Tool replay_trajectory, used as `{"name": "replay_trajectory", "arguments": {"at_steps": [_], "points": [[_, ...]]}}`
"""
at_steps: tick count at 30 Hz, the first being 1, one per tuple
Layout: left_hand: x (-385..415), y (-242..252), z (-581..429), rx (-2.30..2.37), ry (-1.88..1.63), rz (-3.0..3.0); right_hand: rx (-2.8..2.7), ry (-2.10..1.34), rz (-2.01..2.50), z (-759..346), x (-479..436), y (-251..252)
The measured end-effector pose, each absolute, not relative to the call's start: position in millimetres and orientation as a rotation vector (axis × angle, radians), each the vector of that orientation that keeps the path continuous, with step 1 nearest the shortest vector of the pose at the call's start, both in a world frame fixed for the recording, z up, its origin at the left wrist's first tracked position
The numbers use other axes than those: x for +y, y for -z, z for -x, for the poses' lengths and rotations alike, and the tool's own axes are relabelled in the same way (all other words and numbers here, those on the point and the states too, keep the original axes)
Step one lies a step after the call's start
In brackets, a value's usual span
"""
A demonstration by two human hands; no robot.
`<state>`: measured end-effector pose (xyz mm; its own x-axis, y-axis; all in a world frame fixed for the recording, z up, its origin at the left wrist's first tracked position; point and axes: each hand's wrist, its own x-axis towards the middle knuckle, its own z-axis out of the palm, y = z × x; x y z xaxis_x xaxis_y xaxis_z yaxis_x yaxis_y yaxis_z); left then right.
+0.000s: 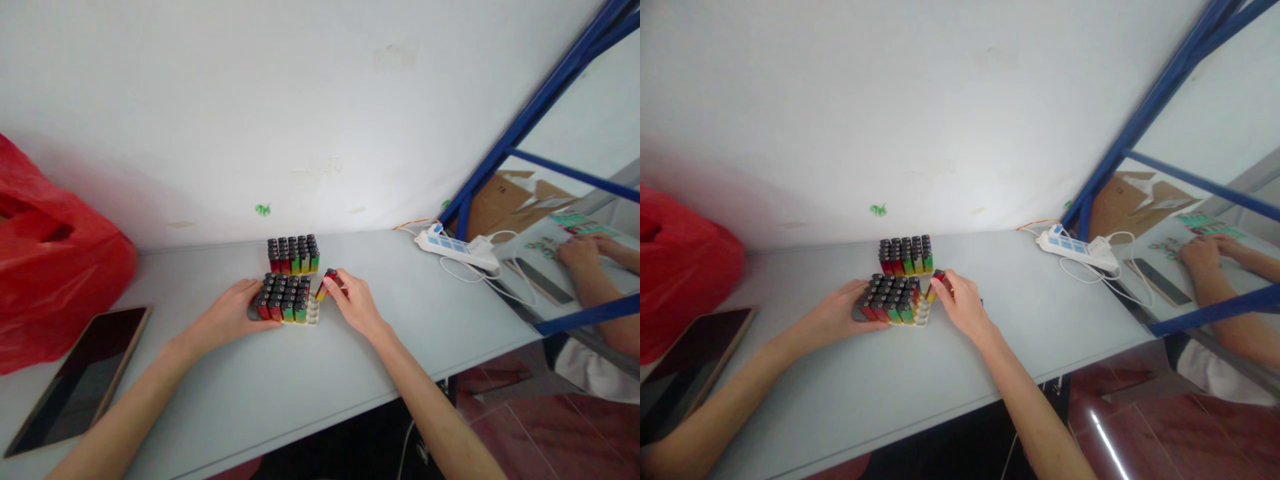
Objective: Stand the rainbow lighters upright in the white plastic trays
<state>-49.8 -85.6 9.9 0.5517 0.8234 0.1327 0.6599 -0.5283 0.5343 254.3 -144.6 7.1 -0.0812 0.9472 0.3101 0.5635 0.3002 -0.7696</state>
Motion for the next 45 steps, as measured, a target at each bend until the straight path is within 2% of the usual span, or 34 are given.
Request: {"name": "replay_trajectory", "arguments": {"at_steps": [11,17,25,31,39,45], "points": [[-86.6,-9.9,51.1,1.203,-0.483,-2.389,-2.179,-0.214,1.402,-250.3,-137.6,-6.7],[-86.6,-9.9,50.2,1.197,-0.485,-2.398,-1.929,-0.368,1.345,-299.4,-140.5,-9.5],[-86.3,-8.5,50.2,1.166,-0.505,-2.392,-1.958,-0.52,1.513,-359.2,-142.7,5.1],[-86.5,-10.4,50.7,1.191,-0.467,-2.392,-1.806,-0.63,1.466,-349.8,-140.7,2.4],[-86.0,-9.2,50.5,1.198,-0.464,-2.385,-0.935,-1.117,1.06,-304.4,-142.0,-25.1],[-87.5,-11.1,50.2,1.209,-0.476,-2.388,-1.061,-1.258,1.068,-268.4,-141.1,-33.1]]}}
